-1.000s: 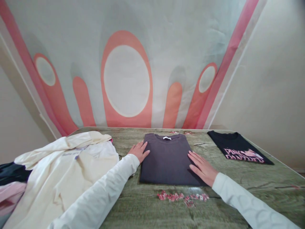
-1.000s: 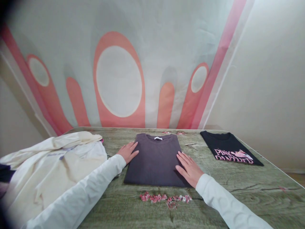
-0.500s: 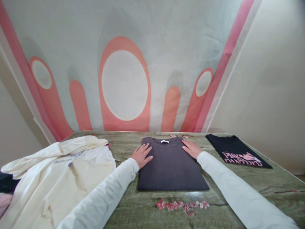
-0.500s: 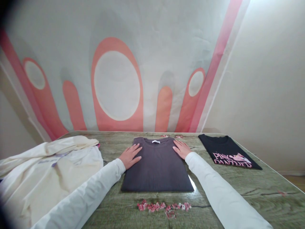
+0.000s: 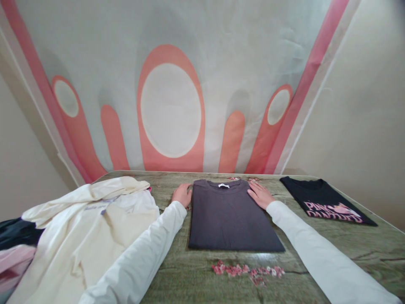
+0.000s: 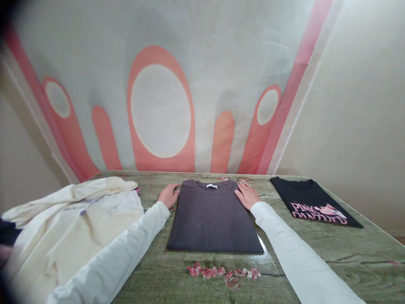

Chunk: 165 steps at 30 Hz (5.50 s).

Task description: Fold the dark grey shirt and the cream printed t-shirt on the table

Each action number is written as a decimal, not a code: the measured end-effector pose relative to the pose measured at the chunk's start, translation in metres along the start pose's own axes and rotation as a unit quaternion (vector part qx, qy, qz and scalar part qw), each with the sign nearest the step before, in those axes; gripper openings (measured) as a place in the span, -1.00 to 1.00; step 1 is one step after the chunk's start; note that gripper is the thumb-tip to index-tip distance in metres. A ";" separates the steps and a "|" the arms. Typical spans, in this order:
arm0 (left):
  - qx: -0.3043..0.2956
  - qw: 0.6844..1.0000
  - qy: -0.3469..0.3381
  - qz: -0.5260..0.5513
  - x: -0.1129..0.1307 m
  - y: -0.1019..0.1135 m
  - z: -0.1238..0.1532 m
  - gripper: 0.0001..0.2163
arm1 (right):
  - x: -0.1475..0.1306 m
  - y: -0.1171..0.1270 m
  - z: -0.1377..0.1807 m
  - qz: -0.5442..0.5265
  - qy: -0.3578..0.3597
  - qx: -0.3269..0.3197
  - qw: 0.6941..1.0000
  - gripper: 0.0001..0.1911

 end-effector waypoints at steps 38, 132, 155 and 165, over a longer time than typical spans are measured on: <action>-0.002 0.989 -0.070 0.133 -0.021 -0.020 -0.057 -0.83 | -0.308 0.035 0.141 -0.120 0.330 -0.134 0.927 -0.32; -0.144 0.926 -0.335 -0.095 0.171 0.009 0.156 -0.38 | -0.070 0.038 0.131 -0.002 0.102 -0.067 0.993 -0.37; -0.016 0.982 -0.185 0.045 0.083 0.068 0.169 -0.79 | -0.086 0.046 0.137 0.059 0.131 0.000 0.990 -0.36; -0.036 0.976 -0.215 0.030 0.102 0.081 0.170 -0.78 | -0.120 0.087 0.142 0.026 0.190 0.042 0.980 -0.61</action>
Point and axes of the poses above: each hand's wrist, its own z-axis away from the middle knuckle, its own y-axis out of the back of the hand, x = y × z, the point moved 10 cm from there along -z, towards the middle knuckle, and after that the axes turned 2 degrees about -z, right-handed, at the moved point
